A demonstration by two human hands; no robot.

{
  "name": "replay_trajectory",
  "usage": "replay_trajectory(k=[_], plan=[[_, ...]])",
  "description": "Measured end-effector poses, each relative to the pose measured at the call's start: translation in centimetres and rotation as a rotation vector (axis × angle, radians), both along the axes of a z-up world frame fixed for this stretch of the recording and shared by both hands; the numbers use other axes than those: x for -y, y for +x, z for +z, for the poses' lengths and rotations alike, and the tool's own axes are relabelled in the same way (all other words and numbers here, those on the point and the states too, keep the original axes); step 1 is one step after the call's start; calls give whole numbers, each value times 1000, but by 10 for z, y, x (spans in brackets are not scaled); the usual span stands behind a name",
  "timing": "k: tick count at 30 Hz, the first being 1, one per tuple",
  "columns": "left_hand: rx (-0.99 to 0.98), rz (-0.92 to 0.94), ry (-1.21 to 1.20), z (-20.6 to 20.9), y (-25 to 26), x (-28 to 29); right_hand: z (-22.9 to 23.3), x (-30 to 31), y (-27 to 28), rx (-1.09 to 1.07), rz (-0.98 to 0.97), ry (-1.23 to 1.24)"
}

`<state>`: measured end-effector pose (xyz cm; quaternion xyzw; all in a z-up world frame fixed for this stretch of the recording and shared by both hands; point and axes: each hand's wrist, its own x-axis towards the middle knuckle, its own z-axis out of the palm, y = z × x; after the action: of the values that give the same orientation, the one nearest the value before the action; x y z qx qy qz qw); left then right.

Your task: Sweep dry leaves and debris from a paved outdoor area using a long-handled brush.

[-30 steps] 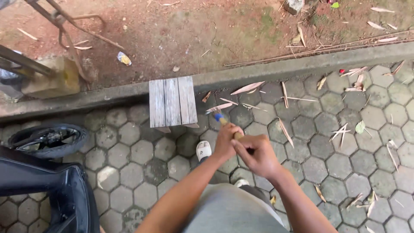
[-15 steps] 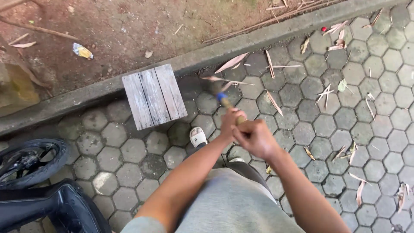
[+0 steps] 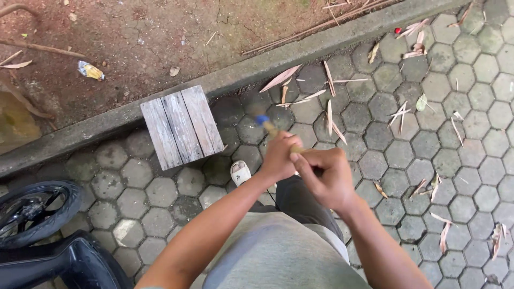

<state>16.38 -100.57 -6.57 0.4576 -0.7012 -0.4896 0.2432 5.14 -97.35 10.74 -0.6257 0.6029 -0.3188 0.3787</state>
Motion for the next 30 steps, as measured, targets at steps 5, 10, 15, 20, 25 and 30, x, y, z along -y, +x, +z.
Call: replay_trajectory(k=[5,10,15,20,25,30], plan=[[234,149,-44,-55,-10,5,-65,27,-39,201,12,102],[163,118,276,-93,-112,25,-67,53,-118,124,105,120],[75,-11,-245,-63,-237,58,-29,85,-214,-55,157,-10],[-208,83,-6,-3,-268,88,0,105,-256,20,184,-47],[36,116,61,7,-246,107,-17,125,-269,139,199,-50],[400,182,29,-78,-233,111,-113,137,-280,329,118,154]])
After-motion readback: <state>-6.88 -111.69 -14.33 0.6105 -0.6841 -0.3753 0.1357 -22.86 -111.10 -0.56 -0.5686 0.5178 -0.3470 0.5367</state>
